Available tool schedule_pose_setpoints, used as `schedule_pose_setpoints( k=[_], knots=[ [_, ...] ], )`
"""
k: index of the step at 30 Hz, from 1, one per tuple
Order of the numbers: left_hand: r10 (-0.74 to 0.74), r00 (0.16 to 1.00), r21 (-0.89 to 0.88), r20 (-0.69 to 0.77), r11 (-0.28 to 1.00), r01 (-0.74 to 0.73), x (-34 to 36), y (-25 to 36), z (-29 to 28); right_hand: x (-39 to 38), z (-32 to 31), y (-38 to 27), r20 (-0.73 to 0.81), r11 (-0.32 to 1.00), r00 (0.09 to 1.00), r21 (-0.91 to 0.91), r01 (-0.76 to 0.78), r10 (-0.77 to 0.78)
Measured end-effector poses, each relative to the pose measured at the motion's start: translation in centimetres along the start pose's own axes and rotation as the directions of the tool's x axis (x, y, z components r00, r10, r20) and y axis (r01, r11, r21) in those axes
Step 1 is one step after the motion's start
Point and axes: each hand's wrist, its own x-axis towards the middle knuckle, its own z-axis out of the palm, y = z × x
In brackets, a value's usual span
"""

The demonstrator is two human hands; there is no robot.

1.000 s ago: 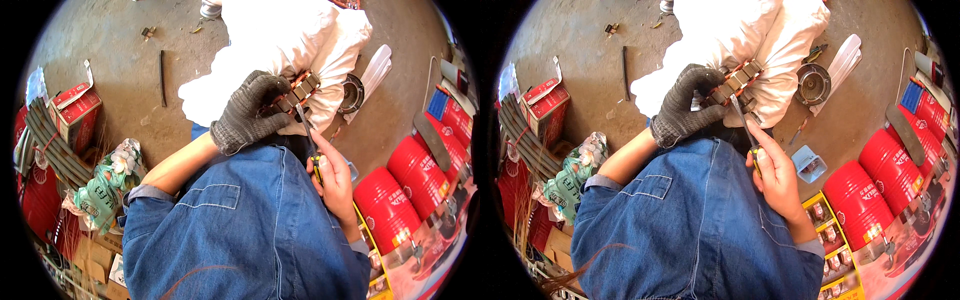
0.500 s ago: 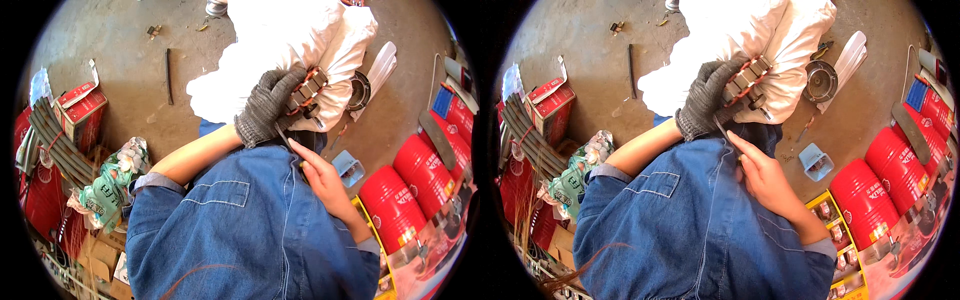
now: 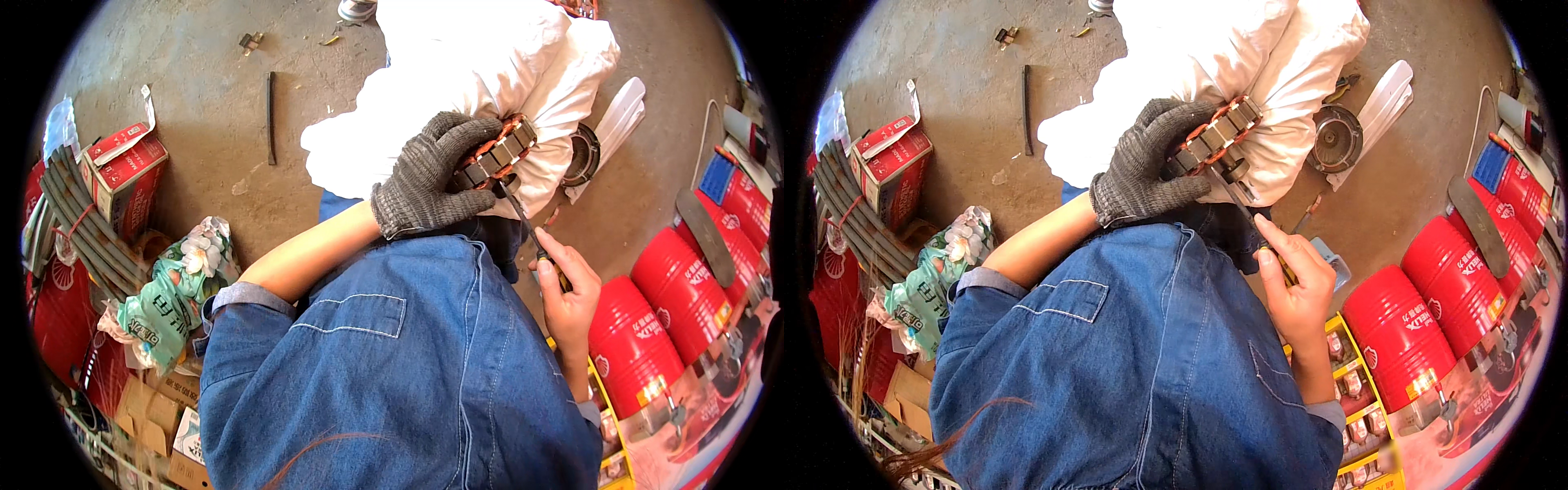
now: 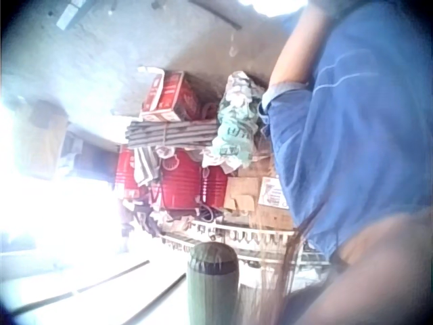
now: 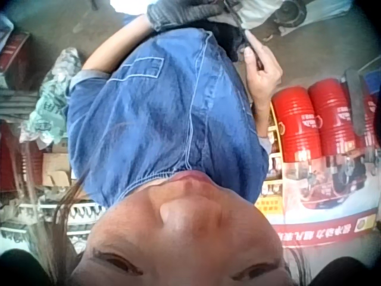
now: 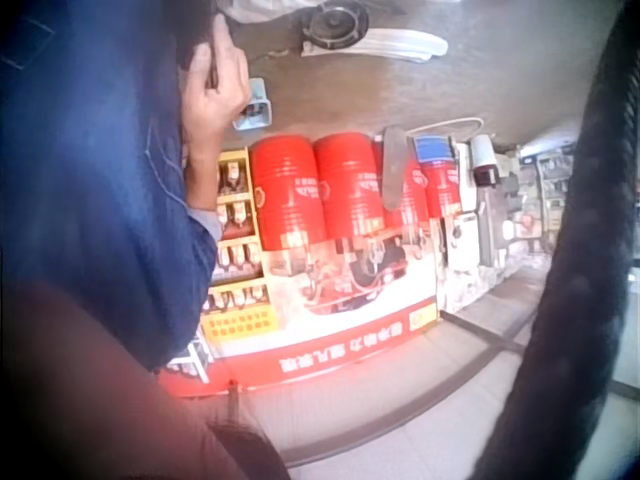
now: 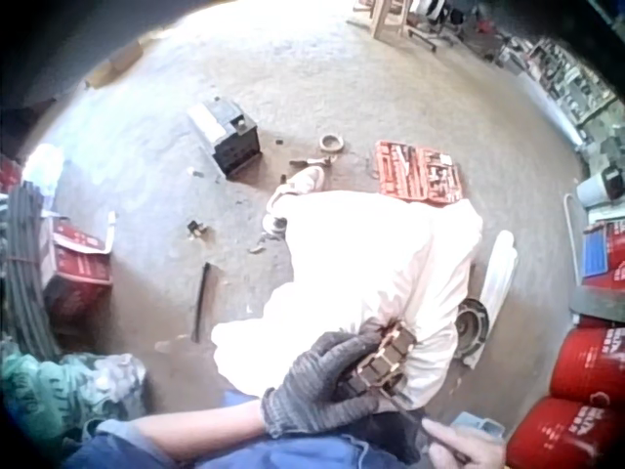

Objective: The person sits on the floor and uses a screwdriver to adjust and scrape the copper windings of a circular electrical component held in their gloved left hand. They repeatedly probe and scrape the component's surface throughout the clip.

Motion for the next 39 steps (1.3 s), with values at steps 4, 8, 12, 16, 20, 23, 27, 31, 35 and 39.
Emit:
schedule_pose_setpoints(
  k=[4, 8, 12, 16, 20, 23, 27, 31, 35, 39],
  knots=[
    [-0.018, 1.000, -0.022, 0.021, 1.000, 0.018, 0.0, 0.1, -0.1, 0.5, 0.4, 0.8, 0.010, 0.997, 0.997, 0.012, 0.081, -0.081],
    [-0.013, 1.000, -0.069, 0.025, 0.998, 0.014, -0.1, -0.1, -0.3, 0.9, 0.8, 0.8, 0.011, 0.996, 0.996, 0.011, 0.085, -0.085],
    [0.024, 0.999, -0.033, -0.022, 0.999, -0.024, 0.0, -0.1, -0.2, 1.0, 1.3, 0.9, -0.037, 0.989, 0.988, -0.011, 0.147, -0.148],
    [0.026, 1.000, -0.034, -0.018, 0.999, -0.027, 0.1, -0.3, -0.3, 0.9, 1.8, 1.3, -0.062, 0.986, 0.988, 0.078, 0.146, -0.141],
    [0.004, 1.000, -0.019, -0.002, 1.000, -0.004, -0.1, -0.3, -0.1, 0.6, 1.7, 1.5, -0.046, 0.932, 0.951, 0.188, 0.309, -0.306],
    [0.016, 1.000, 0.014, 0.001, 1.000, -0.016, 0.0, 0.1, 0.1, 1.3, 2.1, -0.5, -0.026, 0.932, 0.943, 0.150, 0.331, -0.331],
    [-0.052, 0.998, -0.010, 0.035, 0.999, 0.053, -0.1, 0.2, -0.4, 1.5, 2.1, 0.3, -0.041, 0.957, 0.965, 0.122, 0.264, -0.261],
    [-0.031, 0.999, -0.022, 0.017, 0.999, 0.031, 0.1, 0.6, -0.4, 1.1, 1.4, 1.7, -0.078, 0.958, 0.957, 0.044, 0.283, -0.279],
    [-0.028, 0.999, 0.003, 0.027, 1.000, 0.028, 0.2, 0.6, -0.5, 1.2, 1.7, 2.1, -0.098, 0.958, 0.953, -0.002, 0.286, -0.285],
    [-0.062, 0.998, -0.043, 0.023, 0.997, 0.063, 0.2, 0.6, -0.5, 1.4, 2.2, 3.1, -0.102, 0.965, 0.964, 0.077, 0.252, -0.244]
  ],
)
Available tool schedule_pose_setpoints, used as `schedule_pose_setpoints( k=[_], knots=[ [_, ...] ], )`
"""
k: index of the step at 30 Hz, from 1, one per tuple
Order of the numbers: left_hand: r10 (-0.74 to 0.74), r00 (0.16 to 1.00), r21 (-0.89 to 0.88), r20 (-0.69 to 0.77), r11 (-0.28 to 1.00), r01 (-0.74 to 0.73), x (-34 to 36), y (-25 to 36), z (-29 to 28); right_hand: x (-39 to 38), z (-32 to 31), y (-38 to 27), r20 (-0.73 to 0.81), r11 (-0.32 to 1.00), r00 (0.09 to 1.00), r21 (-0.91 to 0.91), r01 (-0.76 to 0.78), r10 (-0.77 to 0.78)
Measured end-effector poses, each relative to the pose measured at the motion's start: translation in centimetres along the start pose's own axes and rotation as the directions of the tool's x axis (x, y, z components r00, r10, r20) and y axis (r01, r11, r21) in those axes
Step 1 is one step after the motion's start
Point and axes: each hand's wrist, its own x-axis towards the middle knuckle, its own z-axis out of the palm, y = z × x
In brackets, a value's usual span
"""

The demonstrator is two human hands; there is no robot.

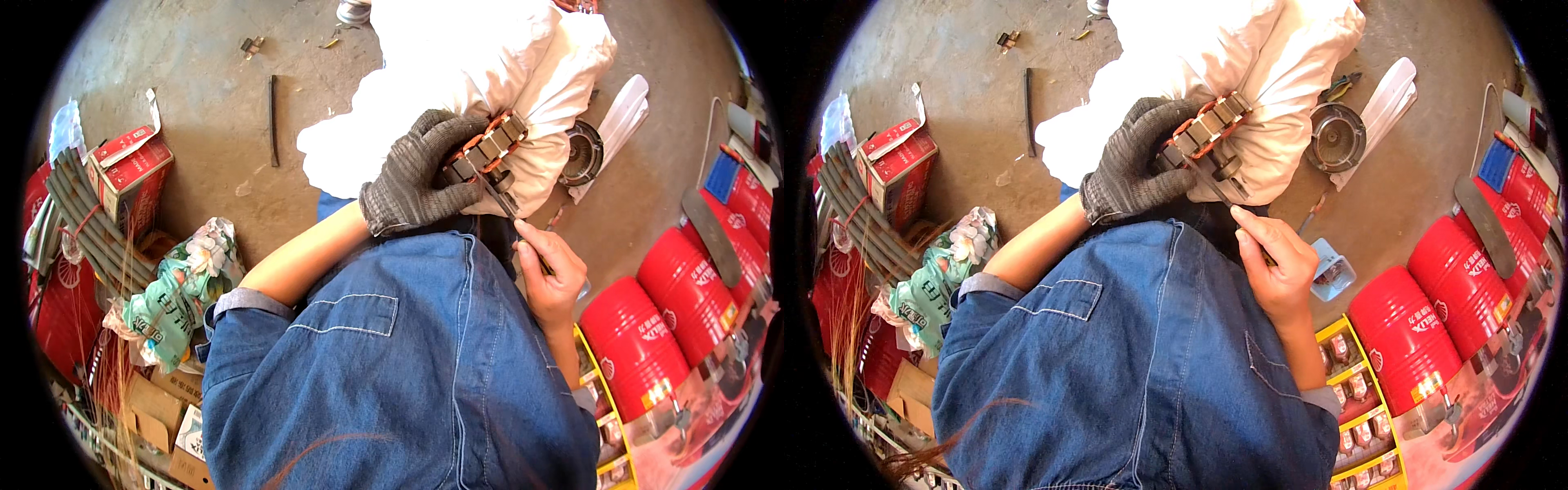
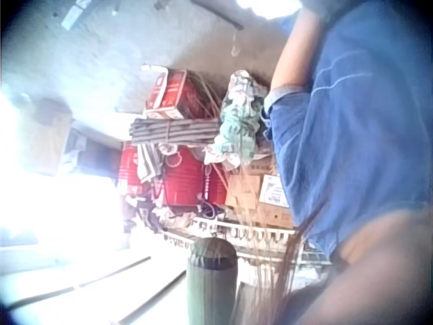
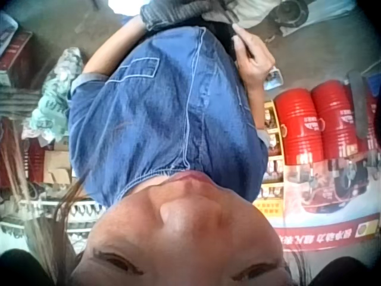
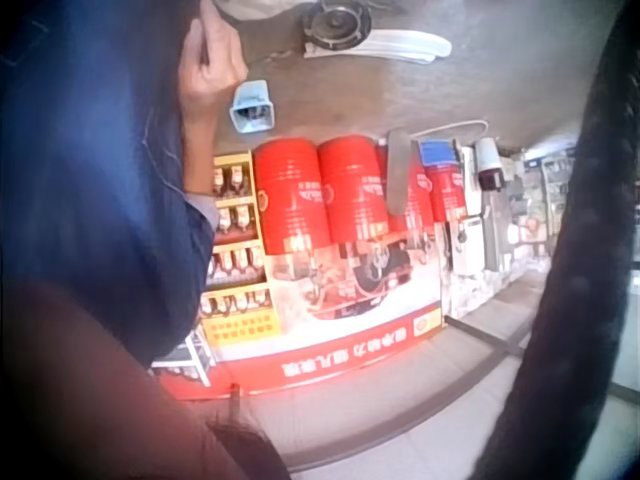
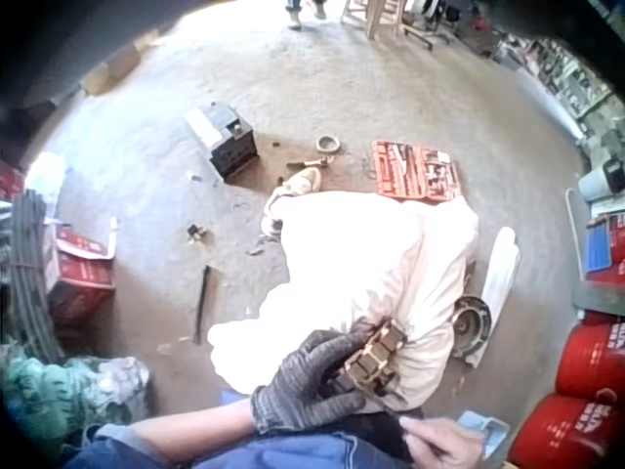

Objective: The person sits on the floor and uses a screwdriver to adjust and scrape the copper windings of a circular electrical component held in their gloved left hand. They repeatedly probe and scrape the component's surface throughout the clip.

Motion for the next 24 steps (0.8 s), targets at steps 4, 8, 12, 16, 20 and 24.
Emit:
schedule_pose_setpoints(
  k=[4, 8, 12, 16, 20, 24],
  knots=[
    [0.045, 0.999, 0.039, -0.003, 0.998, -0.044, -0.1, -0.4, 0.2, 0.0, 0.3, 0.3, -0.013, 0.999, 0.999, -0.033, 0.037, -0.037],
    [0.031, 0.999, 0.010, -0.005, 0.999, -0.031, 0.0, -0.3, 0.2, 0.0, 0.7, 1.2, -0.042, 0.982, 0.987, -0.115, 0.148, -0.153],
    [0.018, 1.000, 0.011, 0.017, 1.000, -0.018, -0.1, -0.1, 0.1, -0.5, 0.8, 1.7, -0.048, 0.929, 0.955, -0.249, 0.273, -0.293],
    [0.021, 1.000, 0.014, -0.005, 1.000, -0.021, -0.3, -0.2, 0.1, -0.9, 0.3, 1.3, -0.056, 0.910, 0.954, -0.323, 0.262, -0.295],
    [0.013, 1.000, 0.009, 0.007, 1.000, -0.013, -0.2, -0.1, -0.1, -0.9, -0.1, 1.0, -0.086, 0.946, 0.972, -0.263, 0.190, -0.219],
    [0.028, 1.000, 0.010, 0.003, 1.000, -0.028, -0.2, -0.4, 0.0, -0.7, -0.1, 0.6, -0.064, 0.954, 0.975, -0.229, 0.191, -0.211]
  ],
)
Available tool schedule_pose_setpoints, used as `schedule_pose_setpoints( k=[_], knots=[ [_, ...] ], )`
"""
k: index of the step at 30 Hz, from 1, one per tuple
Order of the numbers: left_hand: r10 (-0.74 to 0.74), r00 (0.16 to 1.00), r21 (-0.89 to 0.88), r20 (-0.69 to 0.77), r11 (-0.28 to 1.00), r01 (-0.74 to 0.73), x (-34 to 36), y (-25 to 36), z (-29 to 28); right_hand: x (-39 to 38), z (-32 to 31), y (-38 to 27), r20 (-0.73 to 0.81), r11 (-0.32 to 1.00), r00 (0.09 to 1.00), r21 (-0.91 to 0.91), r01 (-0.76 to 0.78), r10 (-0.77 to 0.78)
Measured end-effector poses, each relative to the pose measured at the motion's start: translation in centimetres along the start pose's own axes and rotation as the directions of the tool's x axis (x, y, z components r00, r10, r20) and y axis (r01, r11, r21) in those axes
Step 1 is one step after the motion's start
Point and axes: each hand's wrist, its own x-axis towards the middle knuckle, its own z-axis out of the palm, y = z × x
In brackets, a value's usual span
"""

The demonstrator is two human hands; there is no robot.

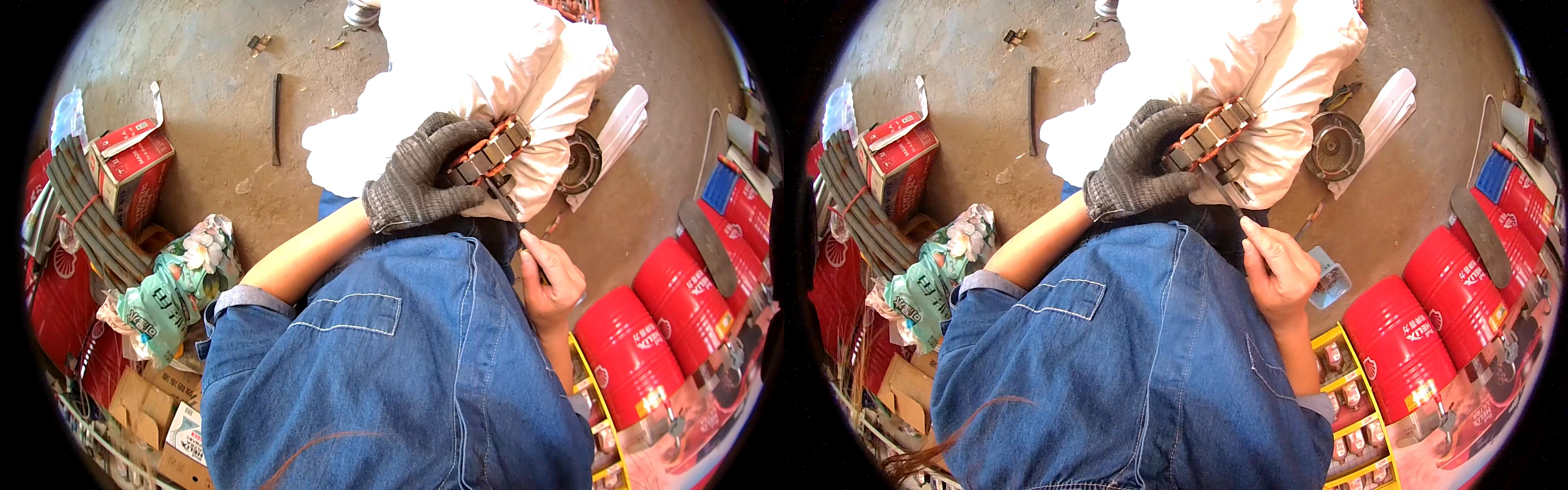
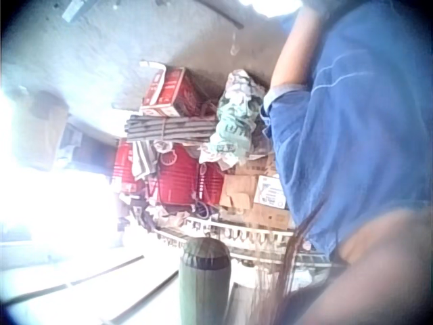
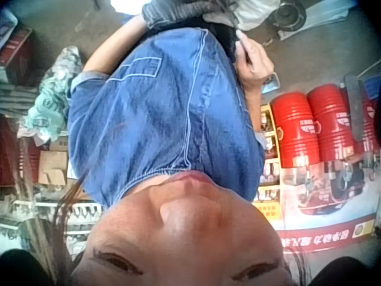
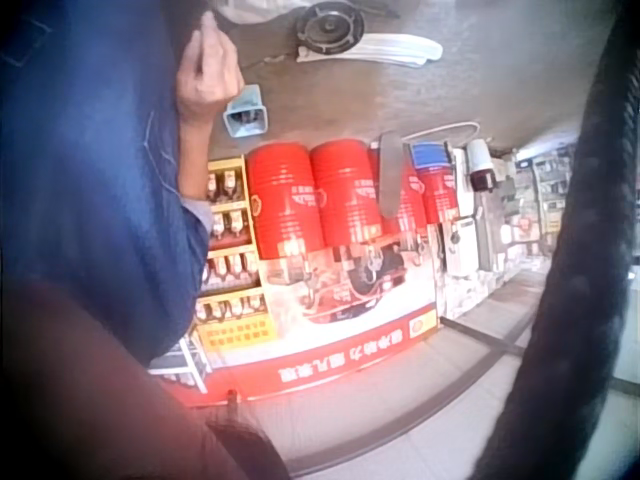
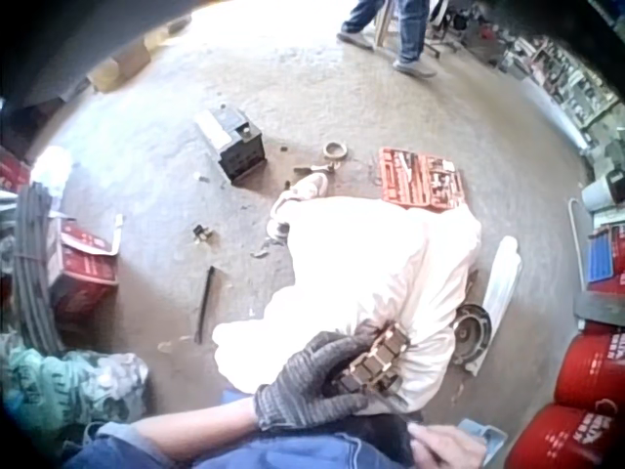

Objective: The person sits on the floor and uses a screwdriver to adjust and scrape the copper windings of a circular electrical component held in their gloved left hand. They repeatedly probe and scrape the component's surface throughout the clip.

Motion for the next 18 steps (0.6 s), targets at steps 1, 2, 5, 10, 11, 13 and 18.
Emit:
schedule_pose_setpoints(
  k=[1, 2, 5, 10, 11, 13, 18],
  knots=[
    [0.014, 1.000, 0.010, 0.002, 1.000, -0.014, 0.0, 0.0, 0.0, 0.1, 0.1, -0.1, 0.004, 1.000, 1.000, 0.014, -0.003, 0.003],
    [0.013, 1.000, 0.005, -0.004, 1.000, -0.013, 0.0, 0.0, 0.0, 0.2, 0.3, -0.2, 0.008, 1.000, 1.000, 0.029, -0.006, 0.006],
    [0.006, 1.000, -0.010, -0.023, 1.000, -0.006, 0.0, 0.0, 0.1, 0.4, 0.7, -0.4, 0.007, 0.999, 1.000, 0.047, -0.018, 0.018],
    [0.007, 1.000, -0.041, -0.029, 0.999, -0.008, -0.1, -0.7, 0.1, 0.7, 1.5, -0.1, -0.011, 0.997, 1.000, 0.082, -0.007, 0.008],
    [0.006, 0.999, -0.048, -0.032, 0.999, -0.007, 0.0, -0.7, 0.1, 0.6, 1.7, 0.0, -0.019, 0.996, 1.000, 0.090, -0.011, 0.013],
    [0.004, 0.999, -0.055, -0.035, 0.998, -0.006, 0.0, -0.6, 0.2, 0.6, 1.9, 0.1, -0.032, 0.992, 0.999, 0.122, -0.037, 0.041],
    [-0.026, 0.999, -0.087, -0.039, 0.996, 0.022, 0.1, -0.5, -0.2, 1.4, 1.9, -2.0, -0.025, 1.000, 0.999, 0.004, -0.029, 0.029]
  ],
)
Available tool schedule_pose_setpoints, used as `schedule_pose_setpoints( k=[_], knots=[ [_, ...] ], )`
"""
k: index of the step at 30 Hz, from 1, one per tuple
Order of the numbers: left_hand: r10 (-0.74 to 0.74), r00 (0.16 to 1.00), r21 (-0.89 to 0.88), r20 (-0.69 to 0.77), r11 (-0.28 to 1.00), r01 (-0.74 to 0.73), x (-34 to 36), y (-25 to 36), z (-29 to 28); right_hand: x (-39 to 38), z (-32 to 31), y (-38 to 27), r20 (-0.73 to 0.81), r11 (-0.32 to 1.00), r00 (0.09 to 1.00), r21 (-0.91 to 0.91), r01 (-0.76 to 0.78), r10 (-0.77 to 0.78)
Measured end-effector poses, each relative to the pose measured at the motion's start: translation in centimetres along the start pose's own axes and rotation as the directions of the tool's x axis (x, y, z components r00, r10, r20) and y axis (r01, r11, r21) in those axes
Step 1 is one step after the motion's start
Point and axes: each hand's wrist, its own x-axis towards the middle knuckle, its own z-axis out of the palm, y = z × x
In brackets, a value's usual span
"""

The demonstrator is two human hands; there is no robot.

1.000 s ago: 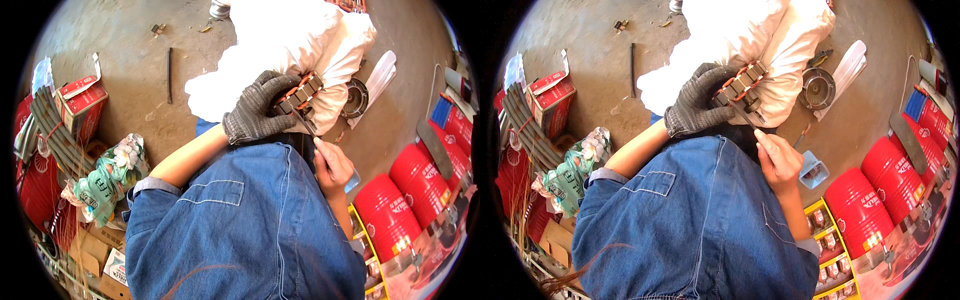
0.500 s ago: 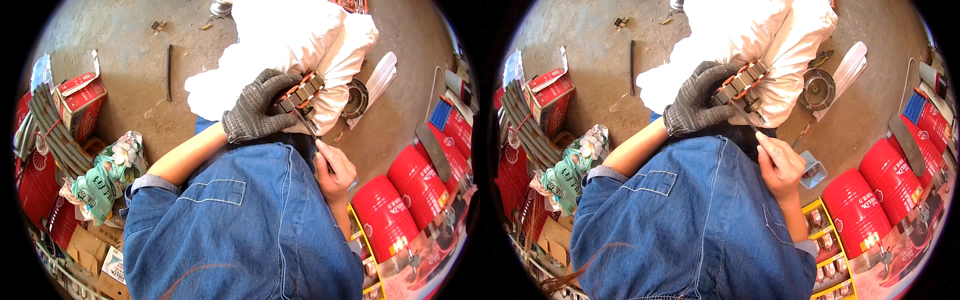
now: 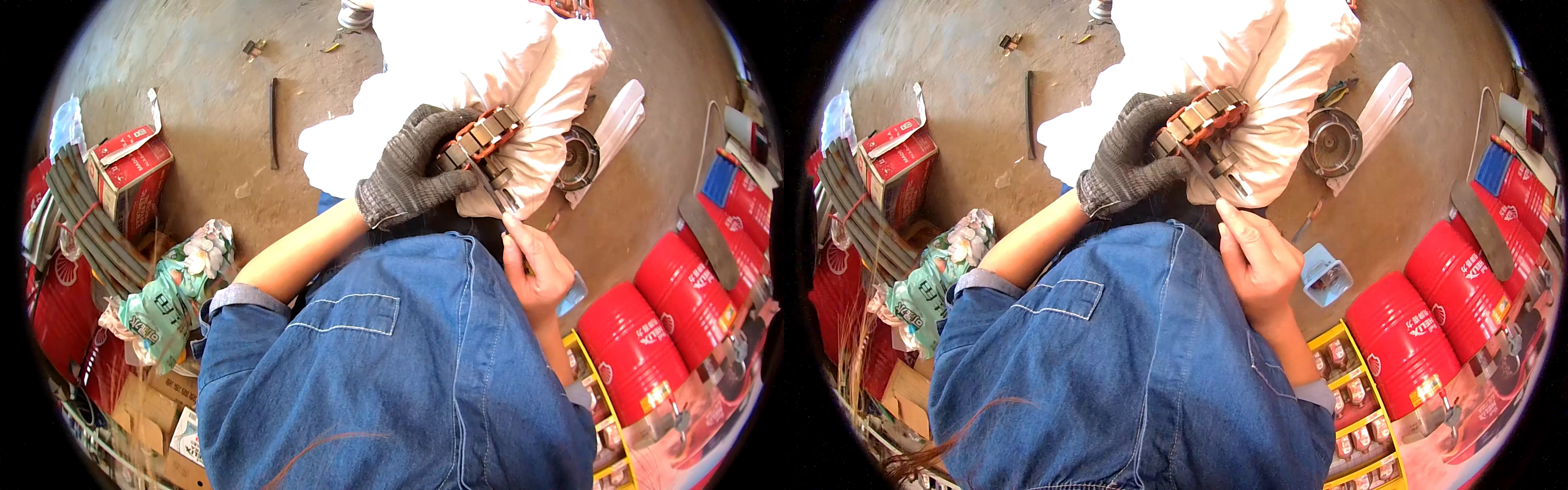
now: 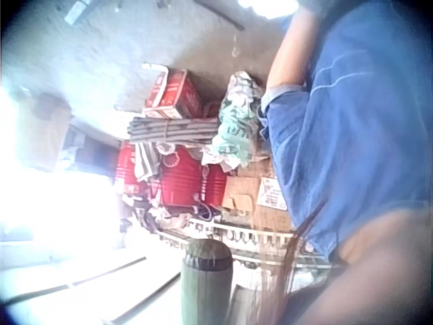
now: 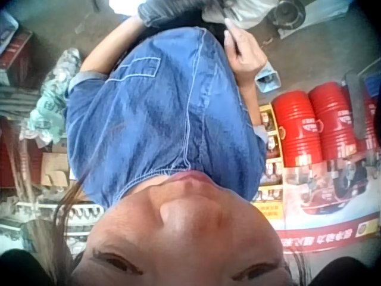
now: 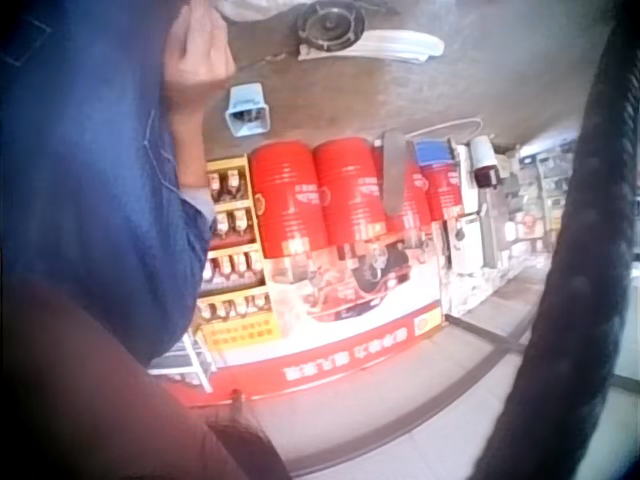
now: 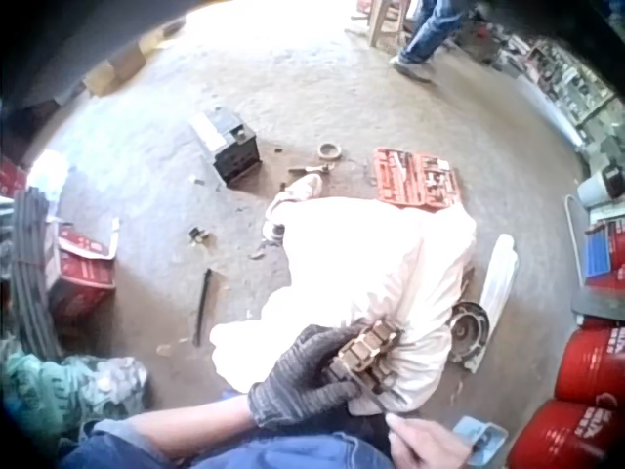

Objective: The person sits on the floor and uses a screwdriver to adjust and scrape the copper windings of a circular electrical component held in their gloved left hand. They repeatedly probe and scrape the component's surface throughout the clip.

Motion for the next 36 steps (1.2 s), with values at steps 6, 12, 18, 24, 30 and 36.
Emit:
schedule_pose_setpoints(
  k=[6, 12, 18, 24, 30, 36],
  knots=[
    [-0.080, 0.996, -0.037, 0.036, 0.996, 0.082, -0.1, 0.4, -0.2, -0.1, -0.1, 0.8, 0.127, 0.829, 0.919, 0.400, -0.391, 0.372],
    [-0.057, 0.998, -0.041, 0.026, 0.997, 0.058, -0.2, 0.4, -0.1, 0.1, 0.5, 1.5, 0.012, 0.993, 0.999, 0.115, -0.035, 0.034],
    [-0.087, 0.995, -0.034, 0.048, 0.995, 0.089, -0.1, 0.5, -0.2, 2.1, -1.6, -3.1, 0.101, 0.986, 0.981, -0.005, -0.166, 0.165],
    [-0.070, 0.998, -0.088, -0.011, 0.994, 0.068, -0.1, 0.2, -0.2, 2.0, -0.4, -1.8, 0.046, 0.998, 0.998, -0.049, -0.029, 0.031],
    [-0.034, 0.999, -0.080, 0.035, 0.996, 0.037, -0.5, -0.4, -0.1, -0.1, 1.4, 3.3, -0.017, 0.928, 0.950, -0.221, 0.301, -0.312],
    [-0.028, 0.999, 0.006, 0.043, 1.000, 0.027, -0.4, -0.2, 0.1, -0.5, -2.2, 0.9, 0.069, 0.973, 0.997, 0.230, 0.022, -0.039]
  ],
)
